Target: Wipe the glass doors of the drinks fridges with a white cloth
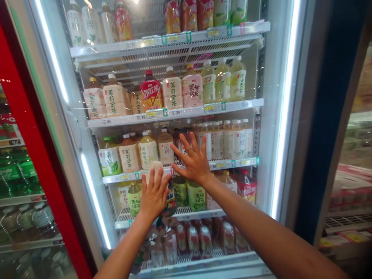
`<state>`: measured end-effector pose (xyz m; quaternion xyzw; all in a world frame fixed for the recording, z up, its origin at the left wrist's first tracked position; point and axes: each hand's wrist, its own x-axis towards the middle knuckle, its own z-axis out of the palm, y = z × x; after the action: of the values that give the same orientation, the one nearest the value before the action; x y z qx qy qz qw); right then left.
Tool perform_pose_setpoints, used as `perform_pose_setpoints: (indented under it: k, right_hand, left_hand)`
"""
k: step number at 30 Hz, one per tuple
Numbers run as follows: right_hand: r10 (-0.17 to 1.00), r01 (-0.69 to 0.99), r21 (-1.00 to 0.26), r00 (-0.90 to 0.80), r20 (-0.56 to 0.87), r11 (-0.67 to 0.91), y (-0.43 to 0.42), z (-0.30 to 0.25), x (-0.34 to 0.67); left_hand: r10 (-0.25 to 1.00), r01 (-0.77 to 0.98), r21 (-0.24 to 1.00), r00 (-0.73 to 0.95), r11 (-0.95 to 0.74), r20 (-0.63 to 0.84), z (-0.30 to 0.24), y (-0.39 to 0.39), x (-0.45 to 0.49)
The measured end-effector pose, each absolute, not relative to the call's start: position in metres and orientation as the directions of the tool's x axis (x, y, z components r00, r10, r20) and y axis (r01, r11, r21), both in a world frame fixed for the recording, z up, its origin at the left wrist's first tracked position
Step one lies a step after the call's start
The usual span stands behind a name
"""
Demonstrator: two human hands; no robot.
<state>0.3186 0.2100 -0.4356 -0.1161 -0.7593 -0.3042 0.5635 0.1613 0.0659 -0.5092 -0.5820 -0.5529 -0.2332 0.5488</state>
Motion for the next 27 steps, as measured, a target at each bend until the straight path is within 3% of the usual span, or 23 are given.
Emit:
perform_pose_setpoints:
  k: [2,6,8,11,15,18,21,23,27]
  right_hand:
    - [-0.156,0.517,0.328,-0.348,0.924,0.791,0.210,-0.435,0.319]
    - [-0.113,0.518,0.311,-0.379,0.919,0.797,0.210,-0.436,0.319]
    - [-0.099,0.519,0.305,-0.387,0.917,0.798,0.209,-0.436,0.319]
    - [-0.096,0.527,0.305,-0.386,0.917,0.793,0.209,-0.436,0.319]
    - [-0.112,0.525,0.312,-0.377,0.919,0.792,0.209,-0.435,0.318]
    - [-0.124,0.516,0.313,-0.367,0.922,0.798,0.209,-0.436,0.319]
    - [-0.143,0.505,0.322,-0.362,0.921,0.801,0.209,-0.436,0.319]
    - [-0.145,0.499,0.322,-0.361,0.921,0.804,0.209,-0.436,0.319]
    - [-0.132,0.491,0.311,-0.365,0.922,0.814,0.209,-0.436,0.320]
  left_hand:
    - [0.411,0.900,-0.384,0.276,0.206,0.869,-0.493,0.061,0.153]
    - [0.383,0.921,-0.307,0.200,0.241,0.902,-0.396,0.077,0.129]
    - [0.369,0.928,-0.277,0.174,0.249,0.913,-0.376,0.083,0.129]
    - [0.400,0.920,-0.326,0.220,0.219,0.890,-0.418,0.075,0.141]
    - [0.490,0.868,-0.483,0.372,0.118,0.789,-0.496,0.052,0.145]
    - [0.511,0.860,-0.496,0.376,0.117,0.773,-0.469,0.052,0.132]
    - [0.431,0.901,-0.367,0.244,0.230,0.869,-0.403,0.068,0.120]
    - [0.382,0.914,-0.302,0.186,0.272,0.905,-0.386,0.077,0.121]
    - [0.420,0.903,-0.353,0.230,0.245,0.878,-0.454,0.068,0.138]
